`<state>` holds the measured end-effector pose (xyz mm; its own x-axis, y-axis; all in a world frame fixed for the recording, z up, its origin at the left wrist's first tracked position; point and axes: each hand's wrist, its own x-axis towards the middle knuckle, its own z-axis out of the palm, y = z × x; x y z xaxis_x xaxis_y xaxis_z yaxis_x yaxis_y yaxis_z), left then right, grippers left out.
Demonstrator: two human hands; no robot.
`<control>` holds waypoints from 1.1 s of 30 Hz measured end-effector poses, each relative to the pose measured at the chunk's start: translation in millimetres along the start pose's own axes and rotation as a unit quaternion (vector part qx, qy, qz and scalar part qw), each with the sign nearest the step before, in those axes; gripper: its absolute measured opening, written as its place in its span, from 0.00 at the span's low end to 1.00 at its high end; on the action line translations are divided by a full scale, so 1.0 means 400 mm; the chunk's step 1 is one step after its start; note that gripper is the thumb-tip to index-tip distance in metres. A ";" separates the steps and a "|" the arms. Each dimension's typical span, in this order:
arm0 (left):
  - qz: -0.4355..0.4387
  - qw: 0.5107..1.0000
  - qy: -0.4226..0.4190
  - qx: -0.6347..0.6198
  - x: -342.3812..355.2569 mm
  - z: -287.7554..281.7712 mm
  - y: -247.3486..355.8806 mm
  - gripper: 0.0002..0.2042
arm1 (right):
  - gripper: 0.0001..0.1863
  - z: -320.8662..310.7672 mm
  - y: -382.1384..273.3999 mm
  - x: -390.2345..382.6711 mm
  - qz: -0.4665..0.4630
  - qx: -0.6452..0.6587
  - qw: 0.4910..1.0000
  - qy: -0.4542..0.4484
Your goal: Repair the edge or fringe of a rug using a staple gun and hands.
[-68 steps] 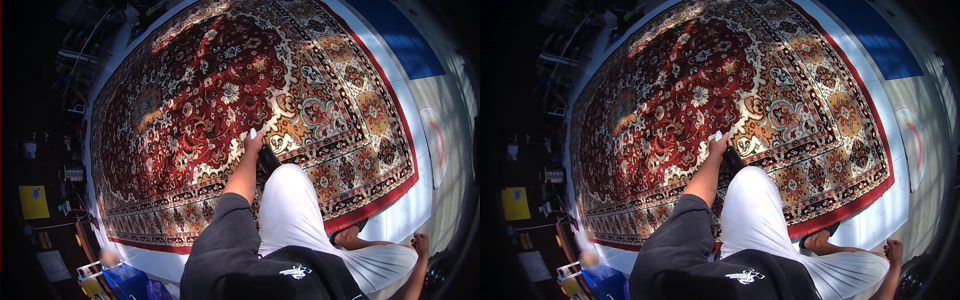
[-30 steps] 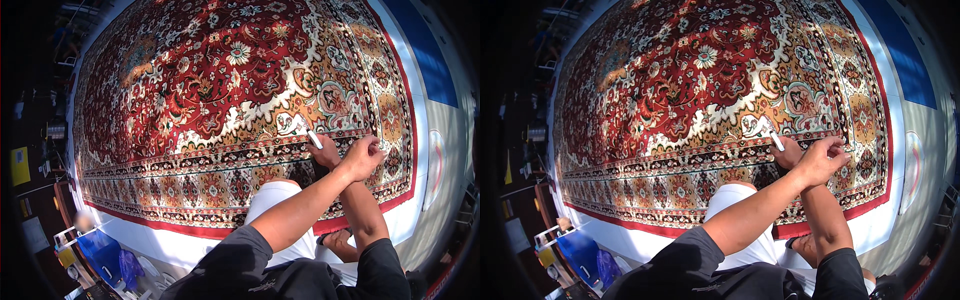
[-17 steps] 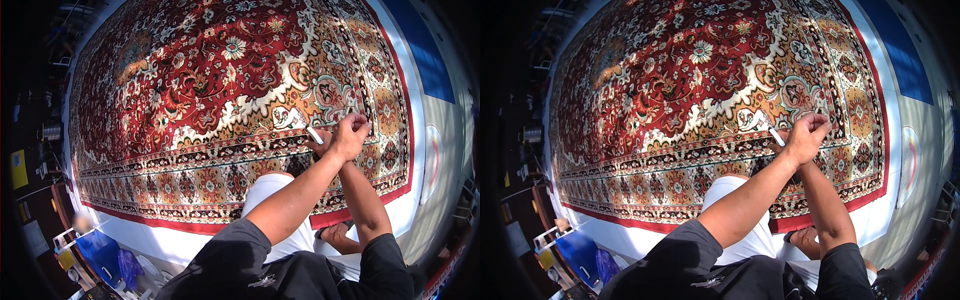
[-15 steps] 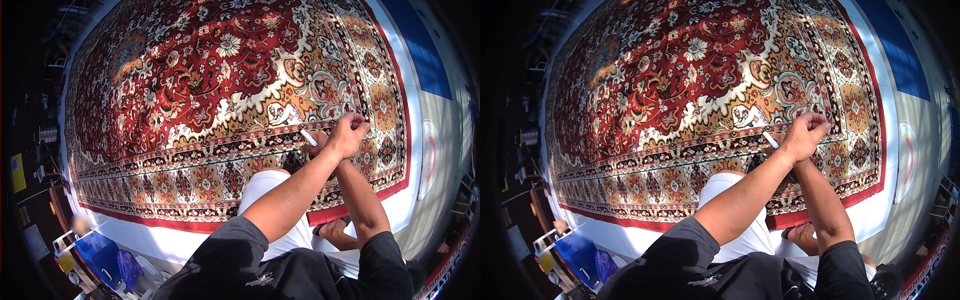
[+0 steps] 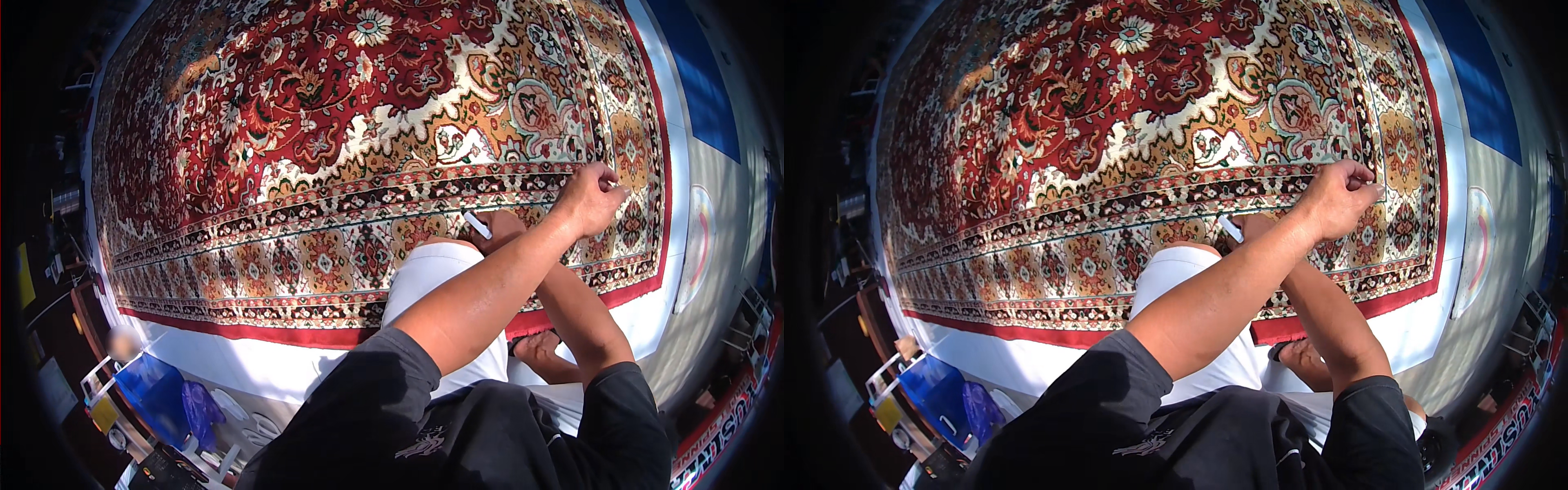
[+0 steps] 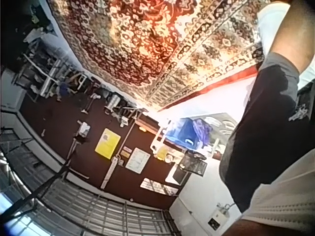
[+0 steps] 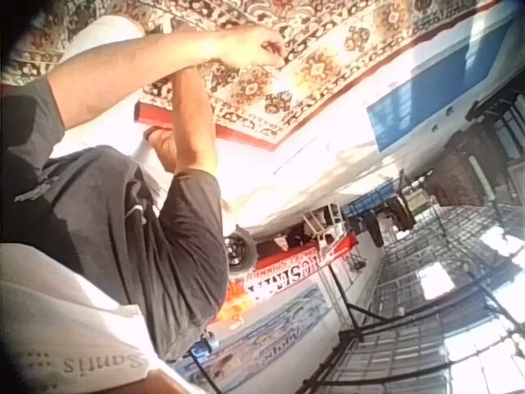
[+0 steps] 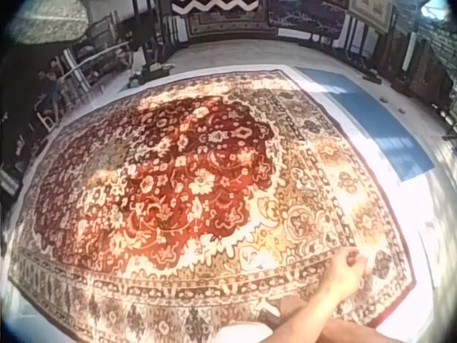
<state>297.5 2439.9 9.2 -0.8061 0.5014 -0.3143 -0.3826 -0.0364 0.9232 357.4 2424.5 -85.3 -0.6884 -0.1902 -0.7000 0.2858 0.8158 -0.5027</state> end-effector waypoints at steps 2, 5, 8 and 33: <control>0.008 1.000 0.000 0.004 -0.006 0.002 0.005 0.18 | 0.12 0.009 0.024 0.018 -0.082 -0.037 0.996 0.021; 0.003 1.000 -0.001 0.006 -0.014 -0.014 0.013 0.18 | 0.11 -0.001 0.015 0.025 -0.137 -0.057 0.989 0.017; -0.001 1.000 0.005 -0.009 -0.018 -0.031 0.012 0.18 | 0.14 -0.036 -0.018 -0.015 0.056 0.016 0.997 -0.049; -0.112 0.988 -0.088 -0.058 0.063 -0.102 -0.054 0.13 | 0.21 0.169 0.375 -0.522 0.028 -0.080 0.987 -0.133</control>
<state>267.2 2417.9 -27.8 -0.6077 0.6508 -0.4551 -0.6005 -0.0016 0.7996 589.0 2549.7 -49.1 -0.4690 -0.2625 -0.8433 0.1940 0.9009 -0.3884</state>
